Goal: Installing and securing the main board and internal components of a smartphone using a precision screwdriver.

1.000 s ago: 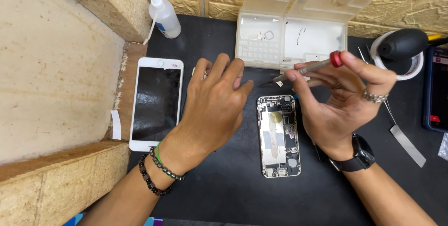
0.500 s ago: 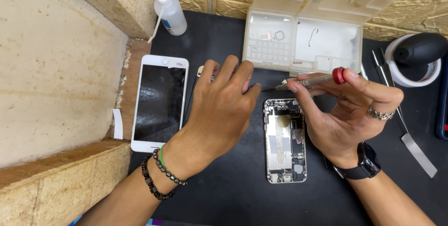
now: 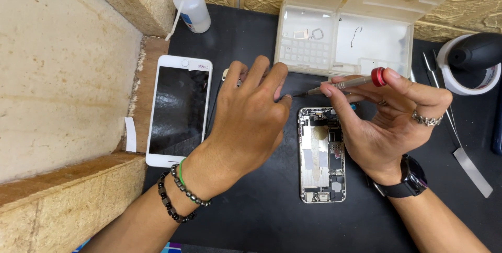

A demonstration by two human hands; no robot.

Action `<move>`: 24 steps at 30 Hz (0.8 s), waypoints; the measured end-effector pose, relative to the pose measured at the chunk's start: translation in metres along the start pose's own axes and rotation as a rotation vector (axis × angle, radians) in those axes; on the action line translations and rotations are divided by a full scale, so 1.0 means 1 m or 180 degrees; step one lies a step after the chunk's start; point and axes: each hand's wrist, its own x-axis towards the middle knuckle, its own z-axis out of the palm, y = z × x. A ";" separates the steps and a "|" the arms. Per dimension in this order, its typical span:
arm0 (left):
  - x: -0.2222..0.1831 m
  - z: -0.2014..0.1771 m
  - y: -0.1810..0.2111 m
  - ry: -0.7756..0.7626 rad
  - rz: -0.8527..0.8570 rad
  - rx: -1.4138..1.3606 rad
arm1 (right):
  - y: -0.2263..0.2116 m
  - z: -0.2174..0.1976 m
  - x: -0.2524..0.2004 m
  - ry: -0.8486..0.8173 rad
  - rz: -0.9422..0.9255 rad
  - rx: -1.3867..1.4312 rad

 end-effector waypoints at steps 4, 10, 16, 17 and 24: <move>0.001 -0.001 0.000 -0.0039 -0.0004 -0.0009 | 0.000 0.001 0.001 0.0076 0.0037 0.0023; 0.001 0.000 0.000 0.0010 0.0003 0.0013 | -0.004 0.002 0.005 -0.0036 -0.0003 0.0092; 0.001 -0.001 0.000 0.0026 0.0008 0.0027 | 0.000 0.000 0.003 -0.0007 -0.0069 0.0116; 0.001 -0.001 0.000 0.0006 -0.0003 0.0016 | 0.000 -0.002 0.002 0.0018 -0.0020 0.0101; 0.000 -0.001 0.000 0.0105 0.0022 -0.0037 | -0.005 -0.058 0.013 -0.0875 0.0097 -0.1095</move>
